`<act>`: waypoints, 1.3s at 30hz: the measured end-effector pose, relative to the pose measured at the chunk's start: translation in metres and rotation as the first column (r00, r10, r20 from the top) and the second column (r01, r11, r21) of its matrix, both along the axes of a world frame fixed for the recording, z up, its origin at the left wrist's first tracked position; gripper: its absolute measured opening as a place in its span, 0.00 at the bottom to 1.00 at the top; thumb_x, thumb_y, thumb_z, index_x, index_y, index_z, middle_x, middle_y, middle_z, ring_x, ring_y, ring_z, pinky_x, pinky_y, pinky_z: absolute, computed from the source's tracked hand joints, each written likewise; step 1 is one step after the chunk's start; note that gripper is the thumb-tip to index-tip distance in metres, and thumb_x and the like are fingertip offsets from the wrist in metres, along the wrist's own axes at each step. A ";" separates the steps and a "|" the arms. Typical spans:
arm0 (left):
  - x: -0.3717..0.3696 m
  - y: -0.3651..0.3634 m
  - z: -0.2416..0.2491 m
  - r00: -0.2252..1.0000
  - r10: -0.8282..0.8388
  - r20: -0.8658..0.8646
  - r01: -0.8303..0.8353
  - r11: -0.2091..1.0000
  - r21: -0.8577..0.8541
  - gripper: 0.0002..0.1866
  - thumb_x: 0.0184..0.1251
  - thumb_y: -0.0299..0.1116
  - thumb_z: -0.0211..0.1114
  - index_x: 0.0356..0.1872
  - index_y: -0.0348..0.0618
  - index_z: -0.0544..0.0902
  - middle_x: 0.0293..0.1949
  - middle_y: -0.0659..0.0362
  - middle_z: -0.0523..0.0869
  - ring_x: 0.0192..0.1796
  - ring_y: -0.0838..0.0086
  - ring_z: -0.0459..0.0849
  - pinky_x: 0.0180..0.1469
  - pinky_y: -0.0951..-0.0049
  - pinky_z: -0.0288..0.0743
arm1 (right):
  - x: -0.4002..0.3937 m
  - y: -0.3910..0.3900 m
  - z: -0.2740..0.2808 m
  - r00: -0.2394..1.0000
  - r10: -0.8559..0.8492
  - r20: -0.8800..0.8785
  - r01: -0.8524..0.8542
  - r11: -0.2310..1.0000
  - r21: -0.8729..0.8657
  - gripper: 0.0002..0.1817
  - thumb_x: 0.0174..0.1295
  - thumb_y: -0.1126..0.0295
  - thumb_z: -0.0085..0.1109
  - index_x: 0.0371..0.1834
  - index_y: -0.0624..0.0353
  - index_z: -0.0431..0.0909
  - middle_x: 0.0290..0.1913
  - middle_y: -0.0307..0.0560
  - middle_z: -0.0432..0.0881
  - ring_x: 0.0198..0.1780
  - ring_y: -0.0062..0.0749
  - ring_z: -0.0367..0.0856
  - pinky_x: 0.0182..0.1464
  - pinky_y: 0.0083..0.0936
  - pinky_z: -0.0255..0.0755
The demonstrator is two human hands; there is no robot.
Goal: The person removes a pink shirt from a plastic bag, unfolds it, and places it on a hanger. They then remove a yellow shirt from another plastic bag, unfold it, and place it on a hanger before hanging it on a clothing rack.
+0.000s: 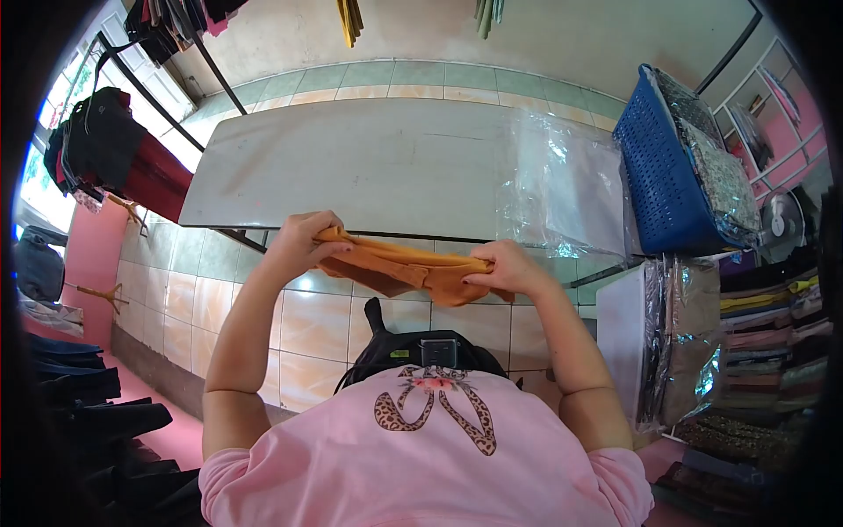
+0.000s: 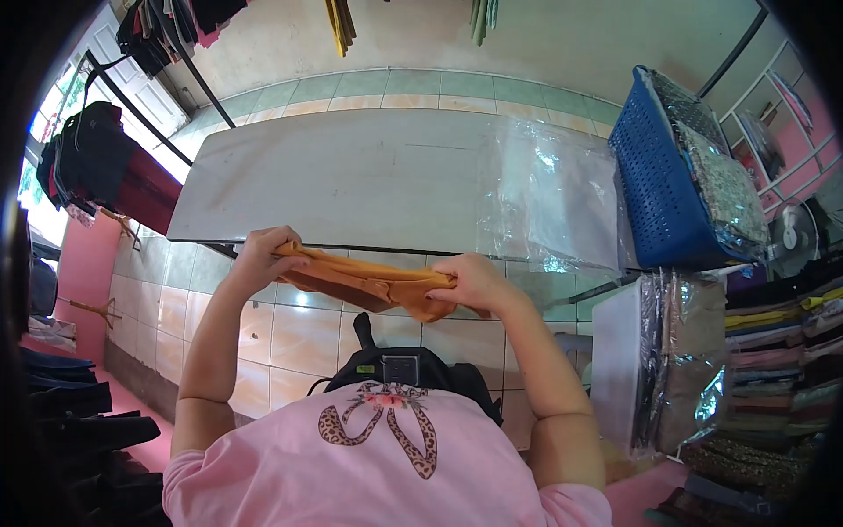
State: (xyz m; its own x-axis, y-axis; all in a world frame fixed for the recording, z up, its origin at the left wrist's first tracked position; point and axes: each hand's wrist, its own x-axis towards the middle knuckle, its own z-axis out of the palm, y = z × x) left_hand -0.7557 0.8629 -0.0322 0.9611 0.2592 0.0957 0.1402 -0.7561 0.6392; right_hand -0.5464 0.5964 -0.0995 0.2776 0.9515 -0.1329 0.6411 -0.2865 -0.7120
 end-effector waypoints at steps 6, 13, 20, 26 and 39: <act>-0.004 0.017 0.035 0.987 -0.110 -0.114 0.141 0.936 0.323 0.14 0.39 0.22 0.69 0.31 0.39 0.77 0.27 0.53 0.80 0.31 0.60 0.80 0.31 0.68 0.73 | 0.009 -0.007 0.012 0.973 0.036 -0.227 0.062 0.909 0.412 0.11 0.45 0.69 0.67 0.26 0.60 0.73 0.26 0.44 0.77 0.30 0.39 0.76 0.38 0.24 0.71; -0.017 0.056 0.054 0.966 0.251 -0.056 -0.232 0.946 0.227 0.14 0.37 0.12 0.56 0.29 0.36 0.78 0.29 0.50 0.81 0.33 0.56 0.80 0.36 0.66 0.74 | 0.028 -0.006 0.027 0.979 -0.165 0.120 0.158 0.985 0.065 0.09 0.50 0.73 0.63 0.30 0.63 0.73 0.22 0.40 0.75 0.26 0.22 0.71 0.30 0.23 0.66; -0.053 0.105 0.023 0.868 0.438 0.236 -0.490 0.836 0.249 0.15 0.41 0.11 0.48 0.31 0.35 0.77 0.28 0.50 0.80 0.33 0.60 0.80 0.37 0.68 0.73 | 0.025 -0.011 0.061 0.962 -0.249 -0.109 0.269 0.931 0.247 0.07 0.52 0.73 0.63 0.28 0.63 0.75 0.19 0.34 0.69 0.24 0.15 0.64 0.27 0.18 0.60; -0.096 0.114 0.032 0.910 0.376 0.173 -0.366 0.926 -0.091 0.11 0.42 0.14 0.47 0.29 0.35 0.74 0.23 0.62 0.75 0.28 0.78 0.75 0.32 0.78 0.69 | 0.026 -0.025 0.100 0.957 -0.125 -0.263 0.195 0.947 0.257 0.05 0.50 0.76 0.64 0.26 0.63 0.76 0.23 0.32 0.74 0.26 0.12 0.66 0.28 0.13 0.61; 0.047 0.285 0.134 0.972 0.137 0.193 -0.210 0.877 0.433 0.13 0.55 0.36 0.64 0.32 0.35 0.77 0.22 0.53 0.73 0.28 0.74 0.70 0.33 0.72 0.66 | 0.161 0.144 0.164 0.754 -0.563 0.337 0.357 0.783 0.509 0.07 0.54 0.67 0.59 0.29 0.59 0.78 0.26 0.39 0.79 0.28 0.30 0.76 0.32 0.24 0.67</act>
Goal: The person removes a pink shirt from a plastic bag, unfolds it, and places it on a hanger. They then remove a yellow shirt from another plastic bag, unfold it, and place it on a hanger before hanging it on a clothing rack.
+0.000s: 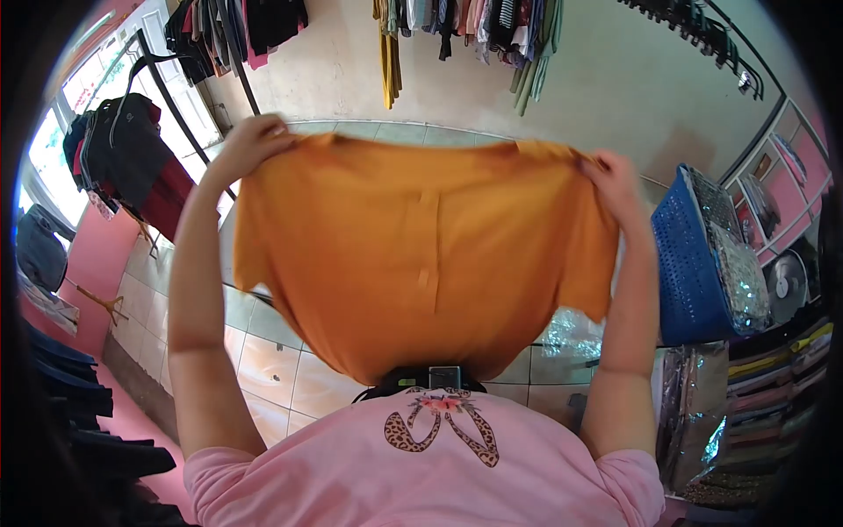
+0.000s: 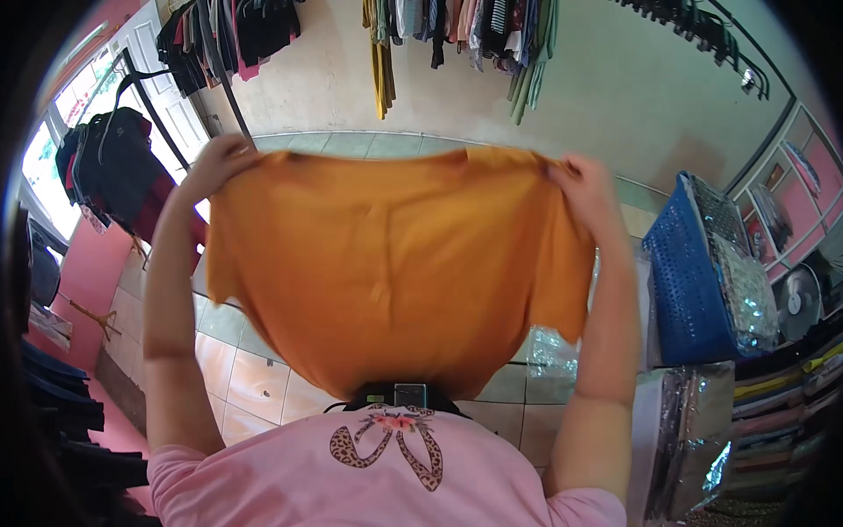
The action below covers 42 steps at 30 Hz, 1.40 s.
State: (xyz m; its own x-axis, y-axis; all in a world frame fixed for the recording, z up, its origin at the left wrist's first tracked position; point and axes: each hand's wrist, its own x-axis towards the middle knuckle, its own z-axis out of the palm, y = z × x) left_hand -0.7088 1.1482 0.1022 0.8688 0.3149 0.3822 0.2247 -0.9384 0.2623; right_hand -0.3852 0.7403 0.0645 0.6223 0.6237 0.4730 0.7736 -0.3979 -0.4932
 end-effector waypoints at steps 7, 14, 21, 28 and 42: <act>0.140 0.004 -0.187 0.953 0.292 0.084 -0.304 0.926 0.225 0.29 0.59 0.43 0.59 0.62 0.53 0.65 0.65 0.51 0.60 0.68 0.54 0.55 0.64 0.44 0.51 | 0.020 0.156 -0.173 0.895 -0.344 0.282 0.400 0.900 -0.171 0.31 0.56 0.55 0.56 0.64 0.42 0.62 0.66 0.51 0.60 0.69 0.52 0.50 0.65 0.58 0.46; 0.045 -0.044 -0.358 0.818 0.245 -0.521 -0.327 0.942 -0.071 0.46 0.48 0.68 0.58 0.68 0.61 0.57 0.71 0.47 0.42 0.72 0.49 0.35 0.59 0.27 0.31 | -0.057 0.115 -0.333 0.937 -0.350 -0.014 0.262 0.729 -0.633 0.34 0.58 0.43 0.48 0.69 0.30 0.52 0.73 0.51 0.41 0.73 0.53 0.33 0.65 0.65 0.30; 0.078 -0.013 -0.357 0.850 0.239 -0.469 -0.298 0.953 -0.055 0.45 0.47 0.70 0.57 0.68 0.67 0.56 0.71 0.48 0.40 0.73 0.50 0.35 0.60 0.28 0.29 | -0.017 0.137 -0.332 0.918 -0.396 -0.032 0.271 0.682 -0.679 0.33 0.60 0.39 0.42 0.69 0.29 0.51 0.74 0.50 0.39 0.74 0.51 0.31 0.66 0.62 0.28; 0.101 0.007 -0.352 0.797 0.248 -0.551 -0.360 0.927 -0.103 0.44 0.50 0.69 0.55 0.69 0.69 0.54 0.72 0.52 0.39 0.73 0.54 0.35 0.63 0.33 0.29 | 0.028 0.168 -0.332 0.933 -0.357 -0.048 0.223 0.677 -0.702 0.33 0.60 0.37 0.38 0.69 0.28 0.49 0.74 0.50 0.35 0.74 0.51 0.30 0.67 0.61 0.26; 0.078 0.022 -0.363 0.804 0.303 -0.511 -0.369 0.929 -0.030 0.40 0.55 0.66 0.52 0.68 0.67 0.55 0.71 0.55 0.47 0.72 0.58 0.43 0.66 0.43 0.39 | -0.107 0.028 -0.330 0.851 -0.517 -0.093 0.500 0.852 -0.156 0.26 0.55 0.65 0.58 0.58 0.60 0.66 0.54 0.60 0.69 0.56 0.53 0.66 0.59 0.41 0.57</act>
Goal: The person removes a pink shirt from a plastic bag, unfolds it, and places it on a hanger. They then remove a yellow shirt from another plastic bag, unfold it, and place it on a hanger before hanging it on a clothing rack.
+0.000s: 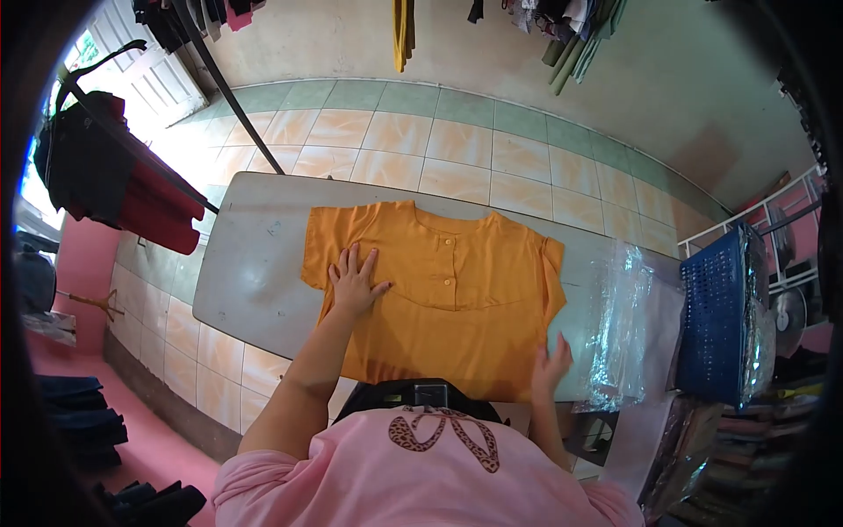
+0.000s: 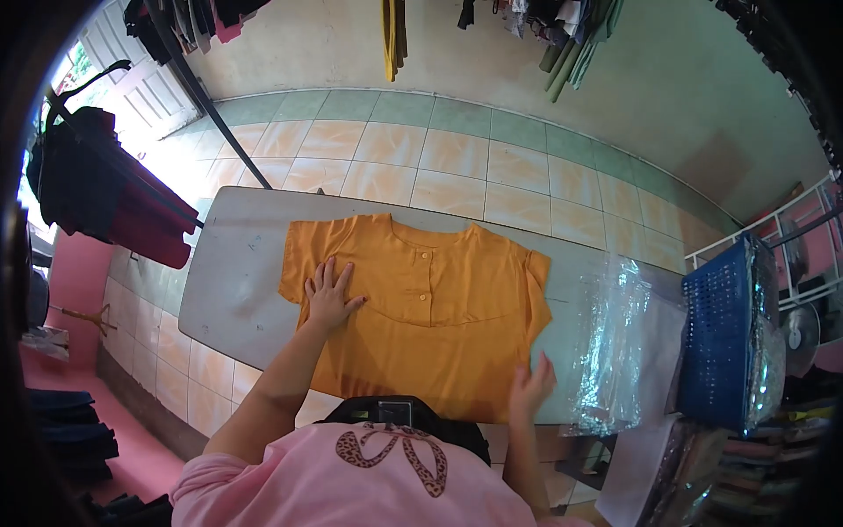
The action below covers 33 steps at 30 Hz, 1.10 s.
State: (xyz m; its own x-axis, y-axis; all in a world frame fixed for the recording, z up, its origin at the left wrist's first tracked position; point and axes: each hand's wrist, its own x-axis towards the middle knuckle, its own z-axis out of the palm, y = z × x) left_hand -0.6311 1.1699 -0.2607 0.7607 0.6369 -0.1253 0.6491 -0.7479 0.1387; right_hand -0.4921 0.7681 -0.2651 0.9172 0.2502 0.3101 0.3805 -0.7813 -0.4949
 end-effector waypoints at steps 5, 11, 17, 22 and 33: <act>0.002 0.028 -0.030 0.987 -0.043 0.156 0.046 0.999 -0.017 0.32 0.59 0.47 0.59 0.65 0.67 0.60 0.68 0.55 0.53 0.66 0.58 0.56 0.61 0.50 0.56 | -0.113 -0.092 -0.053 0.919 -0.362 -0.156 0.393 0.809 0.437 0.24 0.57 0.72 0.52 0.59 0.58 0.63 0.50 0.57 0.70 0.51 0.42 0.70 0.49 0.34 0.68; 0.017 0.046 0.005 0.951 0.035 0.306 0.073 0.939 -0.336 0.28 0.56 0.24 0.58 0.59 0.62 0.70 0.64 0.50 0.60 0.53 0.54 0.74 0.53 0.64 0.73 | -0.144 -0.032 -0.054 0.522 0.078 -0.849 0.599 0.675 0.430 0.29 0.58 0.70 0.52 0.64 0.49 0.57 0.53 0.53 0.71 0.41 0.40 0.79 0.39 0.33 0.75; 0.009 0.070 0.012 0.960 0.105 0.259 0.151 0.584 -0.797 0.28 0.56 0.15 0.48 0.60 0.48 0.72 0.58 0.49 0.72 0.54 0.61 0.77 0.55 0.69 0.72 | -0.141 -0.017 -0.010 0.384 -0.084 -0.919 0.694 0.683 0.228 0.19 0.64 0.70 0.46 0.59 0.50 0.62 0.48 0.45 0.74 0.39 0.38 0.78 0.37 0.34 0.74; -0.022 0.104 0.054 0.798 0.429 0.423 0.292 0.338 -0.894 0.28 0.57 0.14 0.44 0.62 0.38 0.68 0.61 0.56 0.71 0.54 0.76 0.75 0.55 0.79 0.67 | -0.104 0.008 0.046 0.733 0.126 -0.669 0.631 0.244 0.737 0.13 0.65 0.65 0.49 0.52 0.50 0.65 0.41 0.37 0.72 0.41 0.27 0.73 0.39 0.28 0.69; -0.174 0.176 0.180 0.012 0.321 0.947 0.009 0.947 -0.321 0.29 0.61 0.18 0.49 0.66 0.40 0.61 0.54 0.56 0.75 0.44 0.80 0.78 0.45 0.84 0.71 | 0.033 0.292 0.271 0.885 0.320 0.338 -0.457 0.465 0.758 0.15 0.66 0.69 0.43 0.55 0.60 0.66 0.54 0.46 0.71 0.58 0.33 0.67 0.61 0.26 0.59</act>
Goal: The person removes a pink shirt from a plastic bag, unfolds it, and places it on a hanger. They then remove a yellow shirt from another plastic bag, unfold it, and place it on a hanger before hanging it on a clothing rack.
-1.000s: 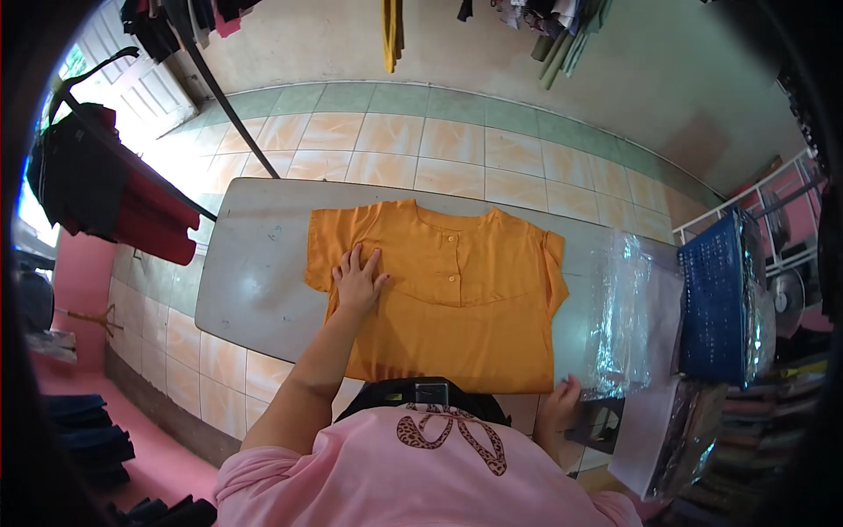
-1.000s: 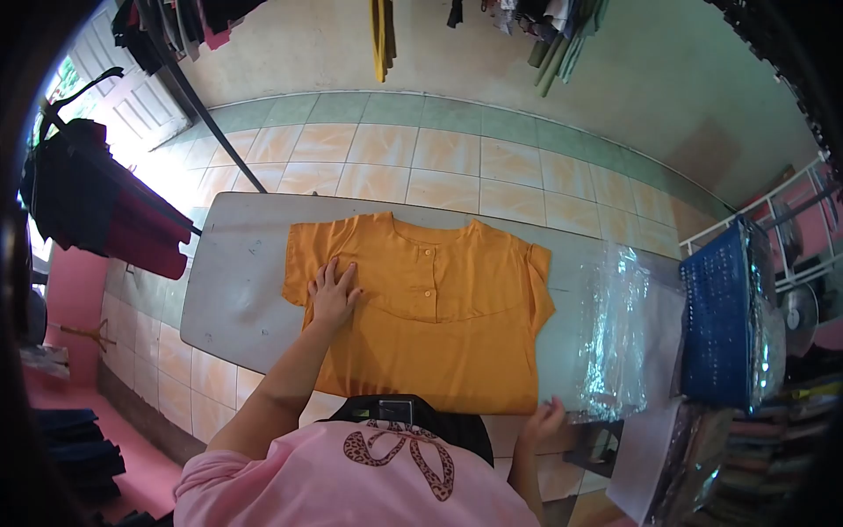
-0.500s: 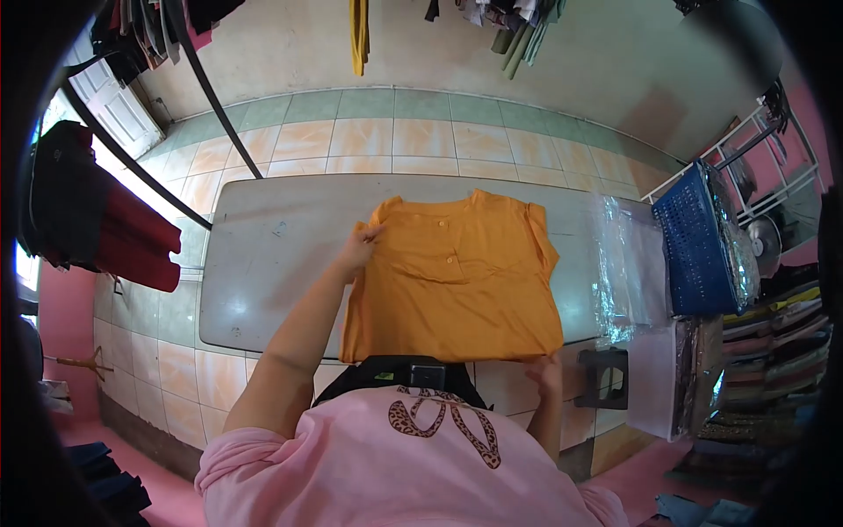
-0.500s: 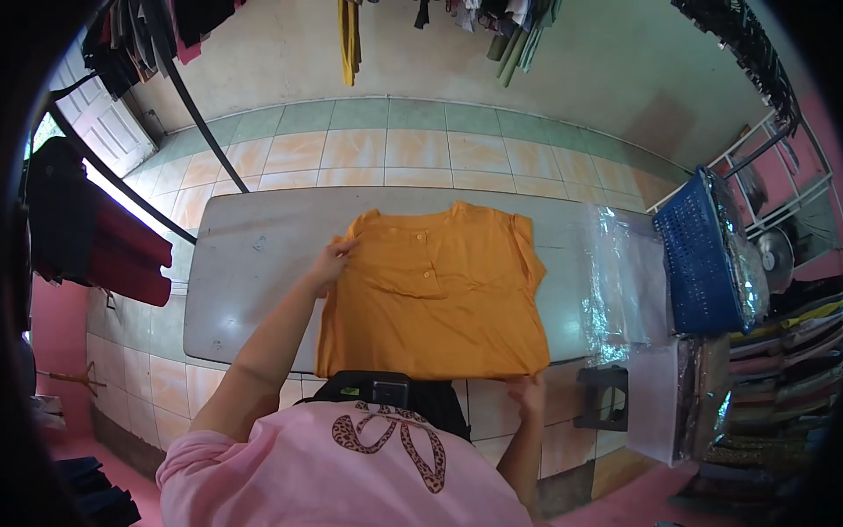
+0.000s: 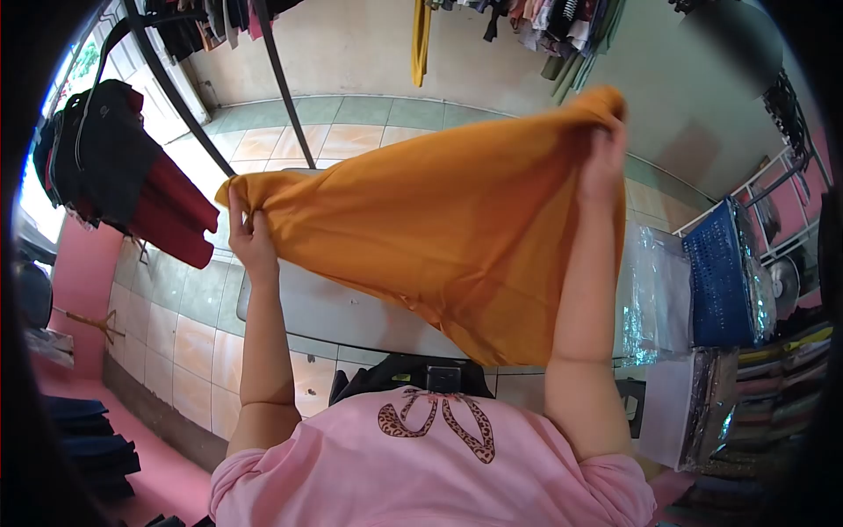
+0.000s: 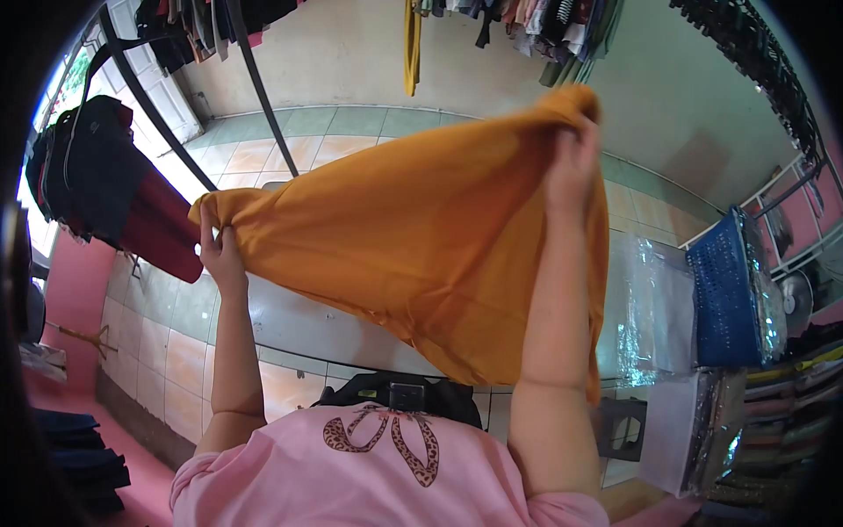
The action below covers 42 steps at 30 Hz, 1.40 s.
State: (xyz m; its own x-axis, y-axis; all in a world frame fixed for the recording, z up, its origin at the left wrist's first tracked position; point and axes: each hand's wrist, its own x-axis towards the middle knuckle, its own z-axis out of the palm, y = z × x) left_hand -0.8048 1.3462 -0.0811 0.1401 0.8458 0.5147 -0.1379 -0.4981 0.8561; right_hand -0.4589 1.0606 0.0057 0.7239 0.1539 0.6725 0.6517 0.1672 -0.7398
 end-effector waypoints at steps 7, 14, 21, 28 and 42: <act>-0.091 0.017 -0.186 0.498 0.067 -0.865 -0.184 0.983 -0.029 0.31 0.55 0.31 0.62 0.63 0.41 0.66 0.60 0.43 0.67 0.59 0.57 0.71 0.56 0.62 0.67 | -0.066 -0.012 -0.171 0.976 -0.092 0.195 0.211 0.594 -0.776 0.32 0.56 0.68 0.58 0.65 0.49 0.59 0.68 0.58 0.54 0.68 0.57 0.51 0.66 0.49 0.49; -0.087 -0.043 -0.184 0.008 0.419 -0.908 -0.112 0.903 0.415 0.31 0.49 0.41 0.66 0.59 0.52 0.70 0.64 0.41 0.57 0.63 0.49 0.61 0.52 0.49 0.67 | -0.144 -0.137 -0.277 0.594 -0.791 0.150 0.084 -0.124 -0.989 0.37 0.57 0.44 0.52 0.70 0.33 0.49 0.71 0.64 0.43 0.71 0.59 0.41 0.61 0.70 0.37; -0.049 0.009 -0.136 0.134 0.231 -0.964 -0.153 0.966 0.210 0.10 0.58 0.31 0.57 0.41 0.46 0.77 0.52 0.51 0.71 0.49 0.57 0.74 0.46 0.62 0.73 | -0.107 -0.144 -0.284 0.463 -0.884 0.055 0.297 0.097 -0.950 0.42 0.56 0.49 0.57 0.71 0.33 0.44 0.71 0.63 0.40 0.69 0.58 0.49 0.64 0.57 0.47; -0.005 0.027 -0.185 0.397 -0.053 -0.917 0.000 0.998 -0.057 0.16 0.59 0.35 0.57 0.49 0.44 0.77 0.51 0.47 0.76 0.54 0.49 0.73 0.51 0.59 0.71 | -0.088 -0.182 -0.248 0.385 -0.919 -0.080 0.145 0.146 -0.979 0.38 0.59 0.60 0.57 0.70 0.44 0.48 0.63 0.57 0.63 0.58 0.51 0.69 0.55 0.42 0.67; 0.039 0.077 -0.087 0.497 0.217 -0.840 -0.240 0.965 0.107 0.22 0.57 0.34 0.61 0.54 0.47 0.69 0.54 0.49 0.74 0.50 0.56 0.77 0.50 0.62 0.71 | 0.048 -0.081 -0.170 0.823 -0.565 0.055 0.438 0.571 -0.694 0.28 0.57 0.65 0.57 0.61 0.61 0.63 0.51 0.62 0.73 0.52 0.57 0.71 0.54 0.41 0.66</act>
